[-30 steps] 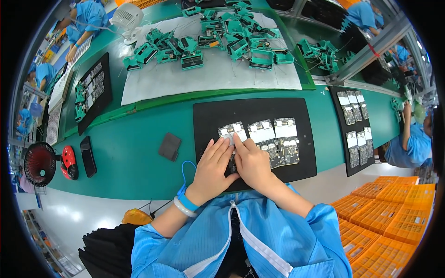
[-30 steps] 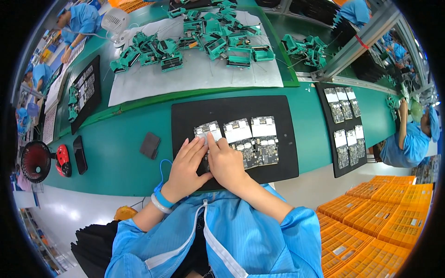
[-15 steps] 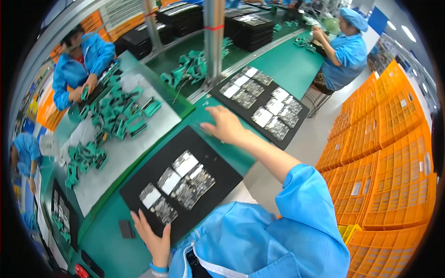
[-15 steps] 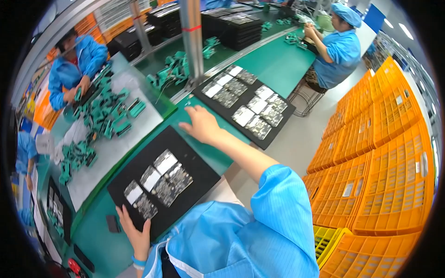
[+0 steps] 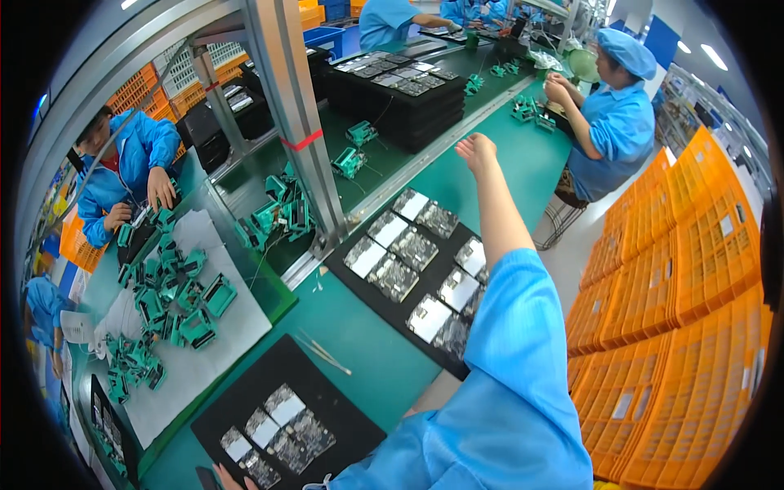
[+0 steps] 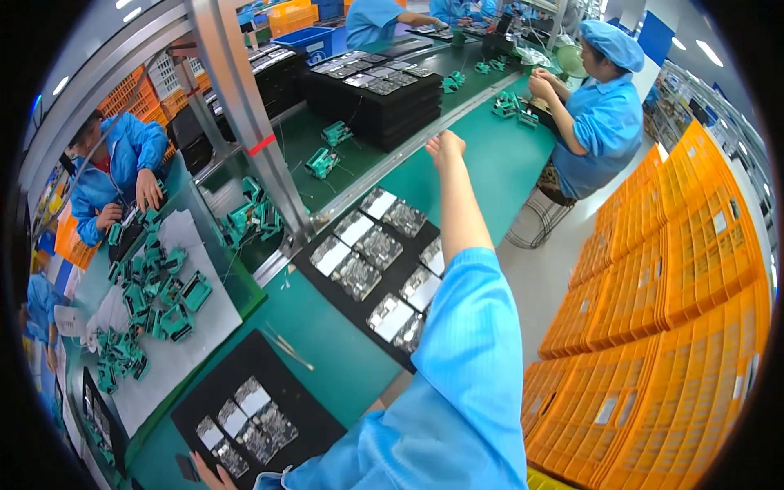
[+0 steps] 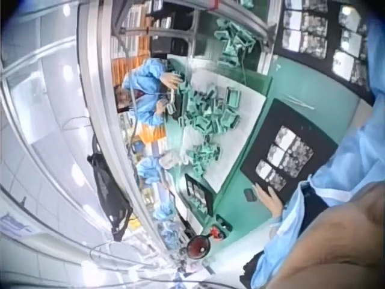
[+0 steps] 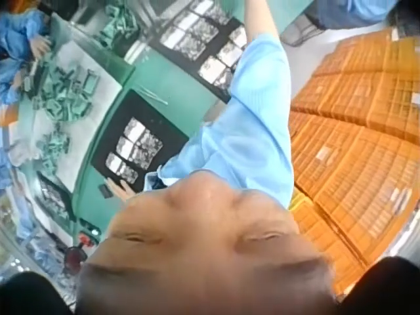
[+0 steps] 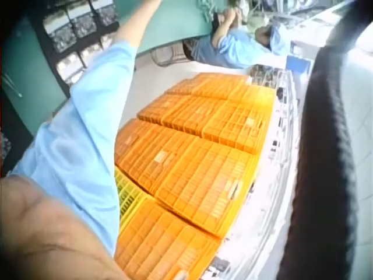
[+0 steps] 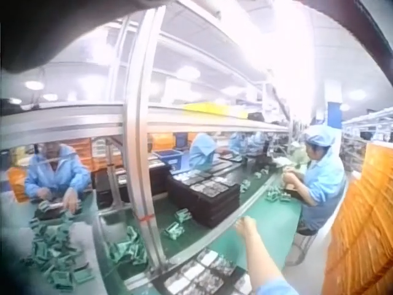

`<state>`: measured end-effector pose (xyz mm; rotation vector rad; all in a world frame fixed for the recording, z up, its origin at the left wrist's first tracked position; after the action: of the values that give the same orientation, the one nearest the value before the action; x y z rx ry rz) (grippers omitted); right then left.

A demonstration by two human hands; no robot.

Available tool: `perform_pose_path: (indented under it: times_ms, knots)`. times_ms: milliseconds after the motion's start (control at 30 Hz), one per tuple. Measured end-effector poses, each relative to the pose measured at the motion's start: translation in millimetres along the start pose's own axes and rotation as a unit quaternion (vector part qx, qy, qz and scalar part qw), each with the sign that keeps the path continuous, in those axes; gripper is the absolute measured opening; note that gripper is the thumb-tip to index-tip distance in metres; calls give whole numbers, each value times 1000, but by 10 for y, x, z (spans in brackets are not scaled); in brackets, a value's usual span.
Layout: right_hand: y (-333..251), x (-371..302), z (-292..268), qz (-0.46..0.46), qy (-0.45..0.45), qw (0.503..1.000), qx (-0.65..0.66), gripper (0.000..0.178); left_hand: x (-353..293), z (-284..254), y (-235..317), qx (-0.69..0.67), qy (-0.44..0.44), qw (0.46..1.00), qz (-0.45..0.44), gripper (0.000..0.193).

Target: The person assembles electronic components and modules onto printed circuit boards by hand at an industrial assembly line station.

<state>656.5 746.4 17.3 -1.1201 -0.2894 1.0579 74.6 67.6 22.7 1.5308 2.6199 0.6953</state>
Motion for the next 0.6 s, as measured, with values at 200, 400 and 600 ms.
perform_pose_path:
  times_ms: [200, 400, 600]
  knots:
    - [490, 760, 412, 30, -7, 997, -72, 34, 39, 117, -50, -3, -8, 1000, -15, 58]
    - [570, 794, 804, 87, 43, 989, -114, 27, 46, 51, -10, 6, -28, 999, -29, 61]
    - [615, 564, 835, 117, 46, 988, -90, 36, 244, 36, 274, 60, -80, 993, -61, 57]
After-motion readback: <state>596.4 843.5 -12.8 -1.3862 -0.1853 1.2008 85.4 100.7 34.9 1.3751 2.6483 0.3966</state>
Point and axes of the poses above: each hand's wrist, its own x-axis towards the middle knuckle, its own z-axis out of the palm, y = z × x, the point moved 4 cm from there along x, towards the middle knuckle
